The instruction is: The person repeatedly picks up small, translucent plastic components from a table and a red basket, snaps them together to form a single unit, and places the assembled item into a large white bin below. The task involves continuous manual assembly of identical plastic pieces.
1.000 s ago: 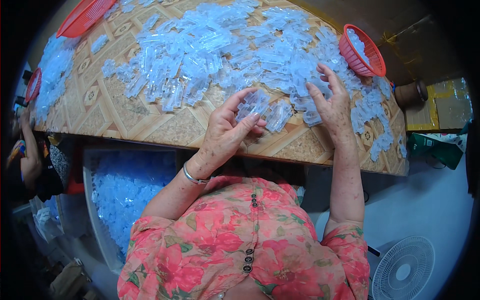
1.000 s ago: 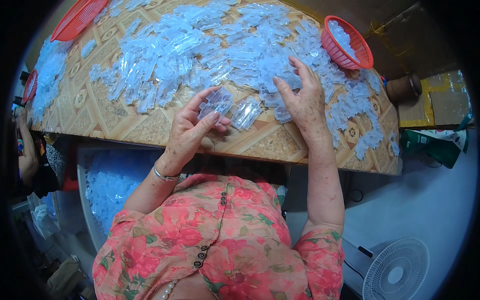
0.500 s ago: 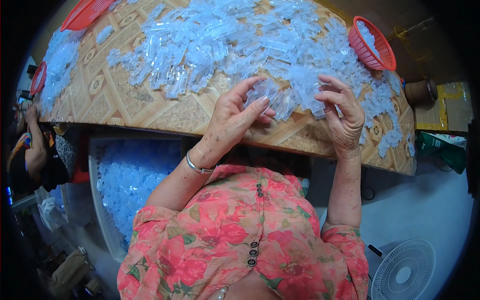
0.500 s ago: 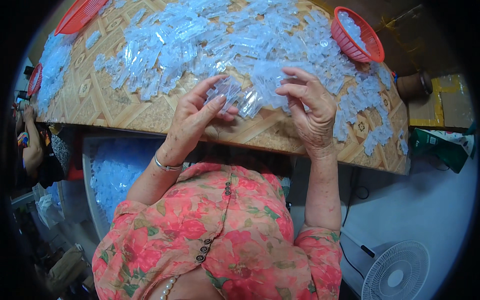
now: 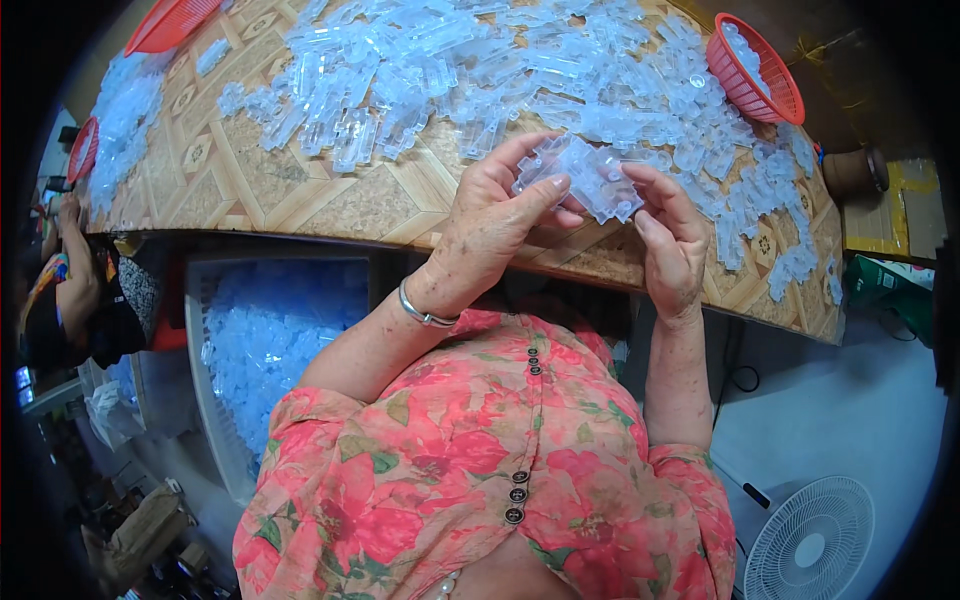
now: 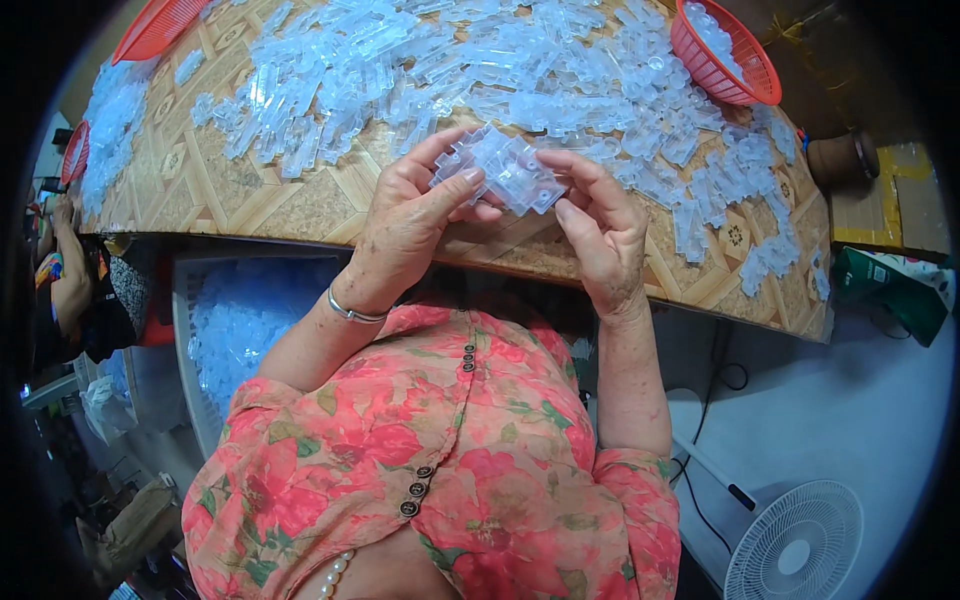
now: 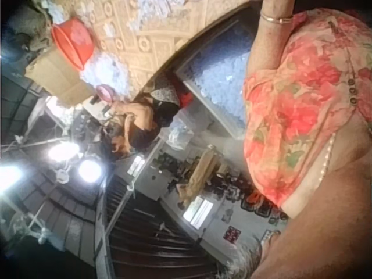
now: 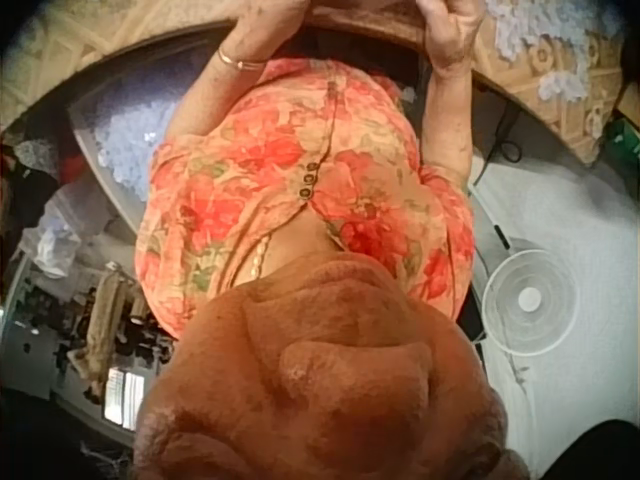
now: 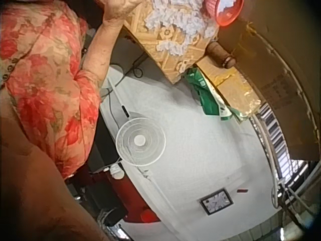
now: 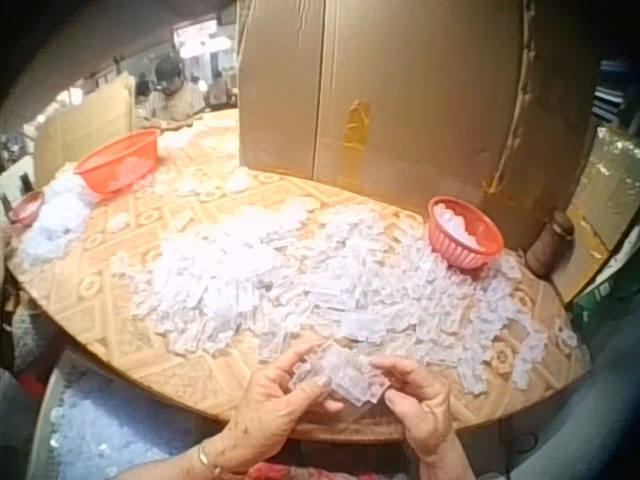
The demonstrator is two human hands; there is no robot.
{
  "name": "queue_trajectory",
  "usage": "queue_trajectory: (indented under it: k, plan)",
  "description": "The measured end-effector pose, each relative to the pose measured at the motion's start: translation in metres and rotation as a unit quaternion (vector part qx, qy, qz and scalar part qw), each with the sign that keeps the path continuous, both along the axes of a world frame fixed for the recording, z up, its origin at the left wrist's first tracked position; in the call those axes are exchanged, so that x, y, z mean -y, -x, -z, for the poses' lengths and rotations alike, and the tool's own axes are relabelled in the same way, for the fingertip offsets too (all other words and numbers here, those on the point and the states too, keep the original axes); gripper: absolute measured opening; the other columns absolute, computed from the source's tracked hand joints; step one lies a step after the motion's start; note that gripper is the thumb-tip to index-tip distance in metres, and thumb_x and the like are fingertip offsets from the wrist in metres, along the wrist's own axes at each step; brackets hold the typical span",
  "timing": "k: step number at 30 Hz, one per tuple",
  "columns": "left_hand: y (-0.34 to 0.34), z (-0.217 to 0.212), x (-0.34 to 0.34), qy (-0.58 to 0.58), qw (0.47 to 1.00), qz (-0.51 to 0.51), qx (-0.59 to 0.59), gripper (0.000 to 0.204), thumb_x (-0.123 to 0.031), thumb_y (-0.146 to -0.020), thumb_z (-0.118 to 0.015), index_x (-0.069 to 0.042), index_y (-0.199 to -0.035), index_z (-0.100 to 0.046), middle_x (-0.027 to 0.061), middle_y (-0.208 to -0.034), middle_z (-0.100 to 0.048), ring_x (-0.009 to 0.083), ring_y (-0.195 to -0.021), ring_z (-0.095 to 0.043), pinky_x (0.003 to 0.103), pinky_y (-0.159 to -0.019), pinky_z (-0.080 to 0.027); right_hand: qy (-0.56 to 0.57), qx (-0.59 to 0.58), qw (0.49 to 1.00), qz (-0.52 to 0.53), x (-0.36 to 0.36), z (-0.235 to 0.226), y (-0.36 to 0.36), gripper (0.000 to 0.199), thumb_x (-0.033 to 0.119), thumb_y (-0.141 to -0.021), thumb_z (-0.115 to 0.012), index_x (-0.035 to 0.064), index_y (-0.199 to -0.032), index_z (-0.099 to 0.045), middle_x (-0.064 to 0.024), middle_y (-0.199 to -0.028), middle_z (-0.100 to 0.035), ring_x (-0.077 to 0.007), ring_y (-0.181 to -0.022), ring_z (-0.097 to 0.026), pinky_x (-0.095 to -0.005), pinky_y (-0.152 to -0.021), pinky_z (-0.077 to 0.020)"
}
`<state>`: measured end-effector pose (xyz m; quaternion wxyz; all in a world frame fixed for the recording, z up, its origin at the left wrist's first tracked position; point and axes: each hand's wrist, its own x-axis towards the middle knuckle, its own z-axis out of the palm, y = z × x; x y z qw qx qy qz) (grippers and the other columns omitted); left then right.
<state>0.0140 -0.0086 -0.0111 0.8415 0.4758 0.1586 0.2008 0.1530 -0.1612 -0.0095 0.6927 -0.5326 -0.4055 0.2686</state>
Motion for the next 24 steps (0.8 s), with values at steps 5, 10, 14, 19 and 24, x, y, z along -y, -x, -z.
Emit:
queue_trajectory:
  k: [5,10,14,19,24]
  plan:
    - [-0.001,0.005,0.003,0.006,1.0,-0.024,0.006,0.05,-0.007,-0.098,-0.062,0.002,-0.143,-0.044,0.0135,-0.114,-0.066,0.0163,-0.093,-0.069,0.028,-0.079,-0.062,-0.026,-0.087,0.995,0.029,-0.005,-0.001,0.016,0.046,-0.009,-0.09,-0.056,-0.0061,-0.136,-0.052,-0.013,-0.128,-0.06,-0.0168,-0.116,-0.059,-0.0305,-0.099,-0.0486]
    - [-0.001,0.0,0.005,0.016,0.999,-0.023,0.035,0.047,-0.018,-0.104,-0.055,0.003,-0.144,-0.042,0.0161,-0.119,-0.064,0.0212,-0.099,-0.069,0.032,-0.087,-0.06,0.024,-0.078,0.993,0.081,-0.006,0.002,0.018,0.048,-0.003,-0.092,-0.067,-0.0056,-0.137,-0.051,-0.0109,-0.125,-0.06,-0.013,-0.106,-0.062,-0.0264,-0.088,-0.0541]
    - [0.001,-0.002,0.001,0.09,0.994,-0.019,0.064,0.049,-0.028,-0.109,-0.04,0.005,-0.145,-0.039,0.0198,-0.129,-0.058,0.0295,-0.111,-0.066,0.038,-0.098,-0.056,0.017,-0.039,0.99,0.134,-0.002,-0.001,0.01,0.047,-0.005,-0.091,-0.067,-0.0034,-0.136,-0.054,-0.0096,-0.124,-0.06,-0.0098,-0.098,-0.062,-0.0239,-0.085,-0.0536]
    - [0.001,0.002,0.002,0.117,0.988,-0.023,0.097,0.052,-0.029,-0.109,-0.038,0.007,-0.146,-0.035,0.021,-0.129,-0.055,0.0285,-0.116,-0.063,0.04,-0.101,-0.054,0.053,0.049,0.979,0.189,-0.002,0.0,0.013,0.042,-0.006,-0.09,-0.067,-0.0005,-0.131,-0.059,-0.0065,-0.117,-0.061,-0.0062,-0.093,-0.06,-0.0208,-0.08,-0.0519]
    - [0.003,0.001,0.002,0.112,0.989,-0.007,0.096,0.049,-0.026,-0.109,-0.037,0.004,-0.149,-0.033,0.0189,-0.136,-0.051,0.0313,-0.123,-0.059,0.043,-0.106,-0.051,0.07,0.165,0.95,0.255,-0.008,0.0,0.018,0.036,-0.005,-0.087,-0.071,-0.0002,-0.121,-0.064,-0.0054,-0.111,-0.061,-0.008,-0.087,-0.061,-0.0217,-0.076,-0.0521]
